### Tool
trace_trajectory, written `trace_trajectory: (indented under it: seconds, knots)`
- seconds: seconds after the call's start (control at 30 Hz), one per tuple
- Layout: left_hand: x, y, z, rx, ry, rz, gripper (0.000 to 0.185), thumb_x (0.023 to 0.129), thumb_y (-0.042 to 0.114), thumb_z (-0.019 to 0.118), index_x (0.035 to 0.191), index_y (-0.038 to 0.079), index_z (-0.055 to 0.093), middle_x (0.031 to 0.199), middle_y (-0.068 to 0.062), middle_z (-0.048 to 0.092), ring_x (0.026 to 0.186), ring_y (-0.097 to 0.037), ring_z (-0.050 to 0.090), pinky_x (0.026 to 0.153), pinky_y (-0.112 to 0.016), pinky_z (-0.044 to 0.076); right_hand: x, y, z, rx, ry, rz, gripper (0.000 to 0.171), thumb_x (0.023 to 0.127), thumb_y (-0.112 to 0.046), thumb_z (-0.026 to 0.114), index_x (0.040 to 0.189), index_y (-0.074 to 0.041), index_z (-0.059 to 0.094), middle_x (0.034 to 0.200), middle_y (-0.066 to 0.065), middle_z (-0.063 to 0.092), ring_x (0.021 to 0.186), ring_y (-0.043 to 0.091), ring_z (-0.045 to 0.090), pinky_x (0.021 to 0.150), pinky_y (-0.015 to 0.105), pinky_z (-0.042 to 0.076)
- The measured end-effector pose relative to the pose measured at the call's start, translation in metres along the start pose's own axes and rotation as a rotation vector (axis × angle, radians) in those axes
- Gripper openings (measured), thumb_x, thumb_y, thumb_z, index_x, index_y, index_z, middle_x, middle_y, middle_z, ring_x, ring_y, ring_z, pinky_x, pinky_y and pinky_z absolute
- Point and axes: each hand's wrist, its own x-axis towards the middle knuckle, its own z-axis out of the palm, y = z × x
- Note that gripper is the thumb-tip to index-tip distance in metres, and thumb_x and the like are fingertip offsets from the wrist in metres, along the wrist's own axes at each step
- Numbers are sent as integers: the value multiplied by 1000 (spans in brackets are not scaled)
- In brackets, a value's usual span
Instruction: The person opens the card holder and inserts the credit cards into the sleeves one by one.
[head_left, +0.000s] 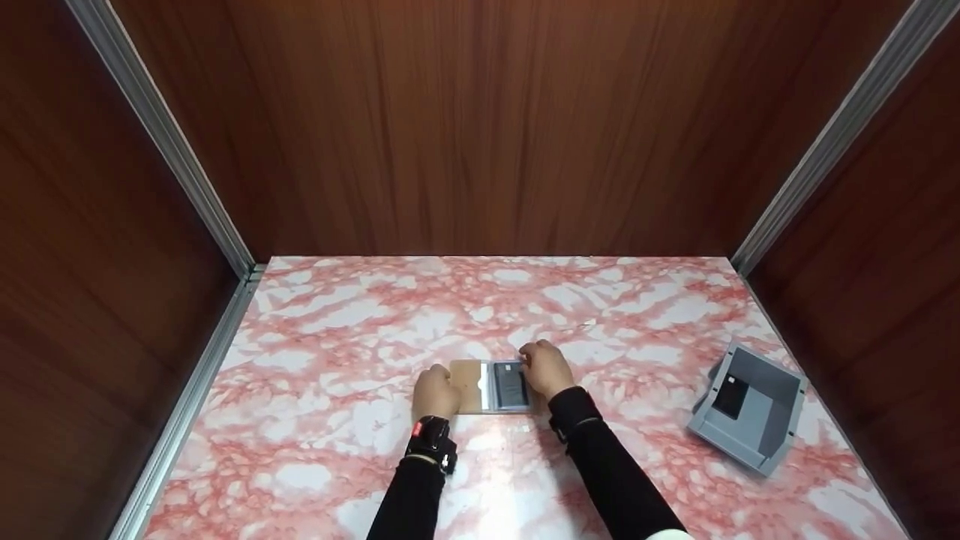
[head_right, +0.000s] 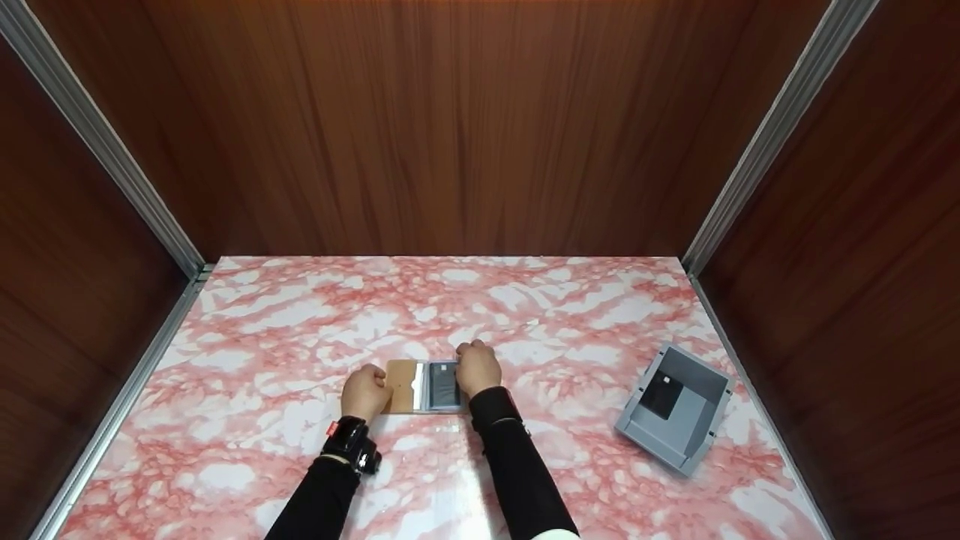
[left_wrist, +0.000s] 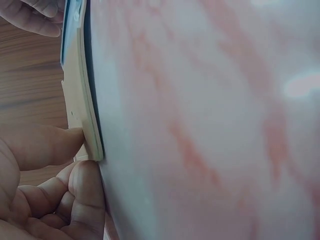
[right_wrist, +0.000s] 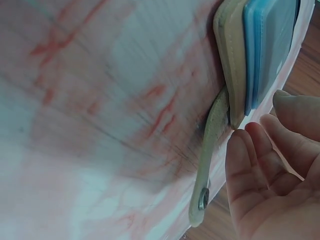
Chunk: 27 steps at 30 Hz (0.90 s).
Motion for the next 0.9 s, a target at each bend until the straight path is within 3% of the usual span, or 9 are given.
trace_trajectory:
  seconds: [0.23,0.9]
  knots:
    - [-1,-1,-1,-3,30,39,18,72,-3,62,90,-3,65,82,-17,63,82,-38,63,77,-48,50,0,0,2,-14,3,-17,18,80,-6,78,96,0,71,86,15,62,84,39,63,81,48,51]
    - [-2,-1,0,-17,23,25,22,73,-2,63,94,-4,67,86,-18,64,84,-38,64,78,-48,50,0,1,4,-30,0,-18,11,81,-5,76,91,-2,72,86,13,62,83,38,62,80,48,51]
